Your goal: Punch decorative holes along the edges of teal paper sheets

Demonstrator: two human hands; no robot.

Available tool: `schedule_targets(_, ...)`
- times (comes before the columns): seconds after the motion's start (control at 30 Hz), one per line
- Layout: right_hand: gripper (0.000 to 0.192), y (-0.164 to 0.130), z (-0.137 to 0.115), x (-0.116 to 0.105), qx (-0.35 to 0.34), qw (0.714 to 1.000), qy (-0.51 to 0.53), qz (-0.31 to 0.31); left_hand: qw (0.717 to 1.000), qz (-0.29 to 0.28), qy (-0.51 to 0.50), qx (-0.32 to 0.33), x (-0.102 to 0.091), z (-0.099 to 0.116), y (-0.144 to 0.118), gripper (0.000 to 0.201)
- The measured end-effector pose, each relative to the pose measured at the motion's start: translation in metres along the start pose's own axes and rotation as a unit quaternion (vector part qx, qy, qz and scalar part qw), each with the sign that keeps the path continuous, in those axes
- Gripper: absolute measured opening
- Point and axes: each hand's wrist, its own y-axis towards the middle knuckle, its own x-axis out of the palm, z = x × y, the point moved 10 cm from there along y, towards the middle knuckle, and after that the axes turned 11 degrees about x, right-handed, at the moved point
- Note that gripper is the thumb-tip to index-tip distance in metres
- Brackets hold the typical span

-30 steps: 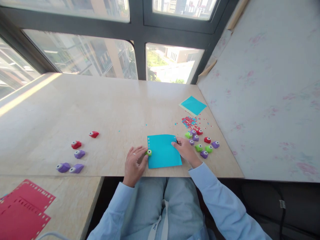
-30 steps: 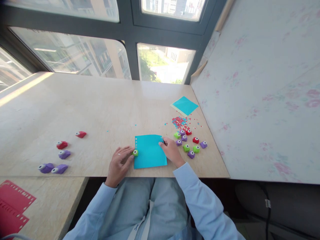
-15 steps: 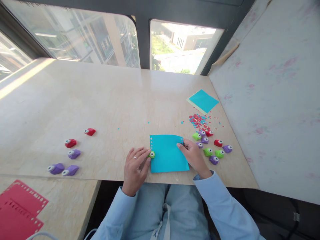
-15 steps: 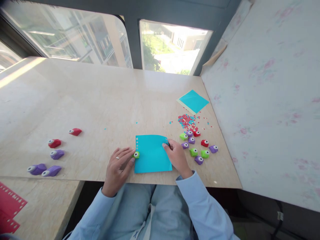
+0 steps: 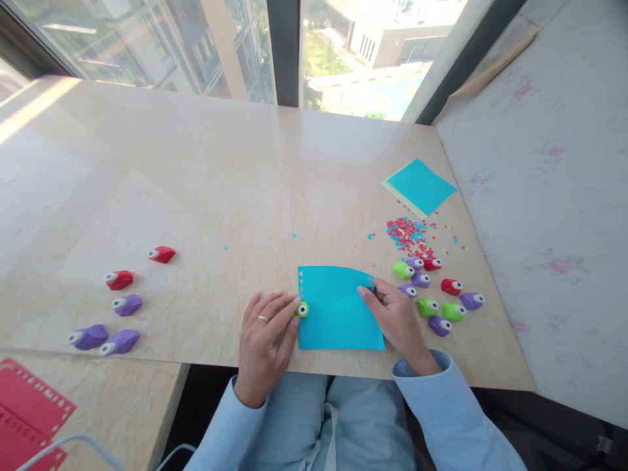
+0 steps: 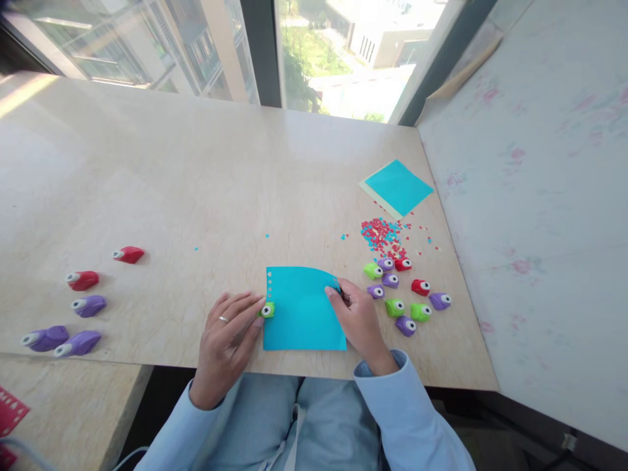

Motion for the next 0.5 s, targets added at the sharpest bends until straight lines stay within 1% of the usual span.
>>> schedule_targets(0.13, 0.029, -0.001, -0.0025, -0.0002, -0.012, 1.0, -0.004, 0.005, 1.0, 0.005, -0.003, -0.001, 0.0003, -0.0003, -0.0006, 0.029)
schedule_targets(0.33, 0.029, -0.0003, -0.0004, 0.0014, -0.002, 1.0, 0.008, -0.01, 1.0, 0.006, 0.0, -0.008, 0.0002, -0.0011, -0.001, 0.029)
schedule_targets(0.43, 0.03, 0.0004, 0.0008, 0.0029, -0.007, 0.998, 0.052, -0.018, 1.0, 0.01, -0.002, -0.015, -0.0001, -0.0022, -0.001, 0.027)
schedule_targets(0.5, 0.039, 0.0003, 0.0018, 0.0019, -0.019, 0.995, 0.098, -0.013, 1.0, 0.014, -0.004, -0.02, -0.0004, -0.0031, -0.0011, 0.026)
